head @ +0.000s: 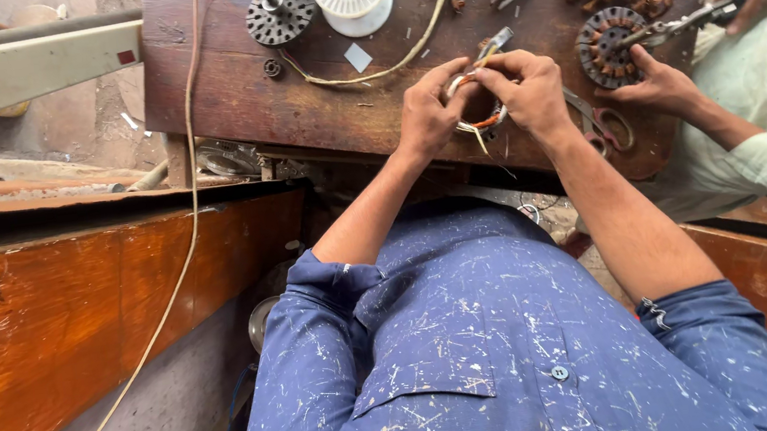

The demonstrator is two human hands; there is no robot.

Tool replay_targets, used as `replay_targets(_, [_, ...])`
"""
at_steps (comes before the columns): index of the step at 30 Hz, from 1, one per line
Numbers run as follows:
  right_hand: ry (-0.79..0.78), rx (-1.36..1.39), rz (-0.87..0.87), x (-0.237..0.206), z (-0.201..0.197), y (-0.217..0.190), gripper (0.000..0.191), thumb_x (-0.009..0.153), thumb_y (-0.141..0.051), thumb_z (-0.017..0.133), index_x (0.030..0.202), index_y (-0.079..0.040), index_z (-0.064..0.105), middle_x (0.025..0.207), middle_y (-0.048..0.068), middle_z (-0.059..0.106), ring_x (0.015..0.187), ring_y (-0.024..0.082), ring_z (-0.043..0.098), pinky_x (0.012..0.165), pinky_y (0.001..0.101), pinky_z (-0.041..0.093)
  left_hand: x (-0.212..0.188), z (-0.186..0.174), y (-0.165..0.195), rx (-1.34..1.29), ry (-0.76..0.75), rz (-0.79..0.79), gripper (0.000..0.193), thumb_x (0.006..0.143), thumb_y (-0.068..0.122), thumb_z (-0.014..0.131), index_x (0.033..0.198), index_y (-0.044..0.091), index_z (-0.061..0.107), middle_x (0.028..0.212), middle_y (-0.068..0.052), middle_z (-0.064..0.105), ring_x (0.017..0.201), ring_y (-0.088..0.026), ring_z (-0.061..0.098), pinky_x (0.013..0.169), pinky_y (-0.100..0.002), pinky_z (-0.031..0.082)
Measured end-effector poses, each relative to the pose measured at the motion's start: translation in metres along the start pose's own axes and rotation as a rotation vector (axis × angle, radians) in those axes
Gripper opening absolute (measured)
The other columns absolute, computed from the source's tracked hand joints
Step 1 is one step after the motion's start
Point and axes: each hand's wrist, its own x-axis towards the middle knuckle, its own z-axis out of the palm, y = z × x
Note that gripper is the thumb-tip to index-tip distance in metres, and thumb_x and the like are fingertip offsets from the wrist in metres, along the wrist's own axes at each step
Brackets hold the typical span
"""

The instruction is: The person strips insulation from a multi-colored wire using scissors, then inserts the exposed ends into a copper-wound stator component. They continue to strip and insert additional wire segments into the stator slots.

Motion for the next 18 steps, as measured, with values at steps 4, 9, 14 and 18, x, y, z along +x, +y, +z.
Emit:
replay_targets(4, [0.021, -0.049, -0.065, -0.001, 0.000, 0.001, 0.018, 0.097, -0.013, 0.080, 0.110, -0.001, 0.078, 0.092, 0.003, 0.076, 0.077, 0.004, 0.064, 0.068, 0.0208, 0.053, 0.002, -0.006, -0.005, 0.045, -0.122, -0.078, 0.039, 0.082, 0.016, 0.081, 0.118, 0.006, 0.070, 0.097, -0.011, 0.077, 0.066, -0.023, 0.064, 0.062, -0.033, 0.053])
replay_targets(9, [0.031, -0.041, -0.066, 0.000, 0.004, -0.001, 0.016, 0.097, -0.012, 0.080, 0.109, -0.001, 0.078, 0.091, 0.005, 0.077, 0.079, 0.005, 0.066, 0.070, 0.0219, 0.053, 0.010, 0.000, -0.018, 0.050, -0.138, 0.019, 0.017, 0.093, 0.019, 0.077, 0.107, 0.008, 0.078, 0.100, -0.009, 0.081, 0.088, -0.017, 0.078, 0.081, -0.032, 0.059])
replay_targets(14, [0.021, -0.174, -0.132, -0.005, 0.005, -0.010, 0.016, 0.097, -0.012, 0.079, 0.110, -0.003, 0.078, 0.097, 0.008, 0.077, 0.082, 0.011, 0.070, 0.071, 0.0262, 0.056, 0.008, -0.004, -0.009, 0.041, -0.108, 0.095, 0.032, 0.086, 0.016, 0.081, 0.116, 0.006, 0.072, 0.110, -0.010, 0.076, 0.084, -0.021, 0.070, 0.075, -0.032, 0.056])
replay_targets(18, [-0.034, -0.326, -0.294, -0.012, 0.006, -0.013, 0.017, 0.095, -0.011, 0.079, 0.111, -0.006, 0.079, 0.108, 0.012, 0.074, 0.090, 0.022, 0.073, 0.076, 0.0339, 0.058, 0.015, -0.013, 0.005, -0.089, -0.074, 0.270, 0.028, 0.086, 0.010, 0.081, 0.112, 0.003, 0.072, 0.112, -0.009, 0.075, 0.082, -0.017, 0.068, 0.072, -0.028, 0.056])
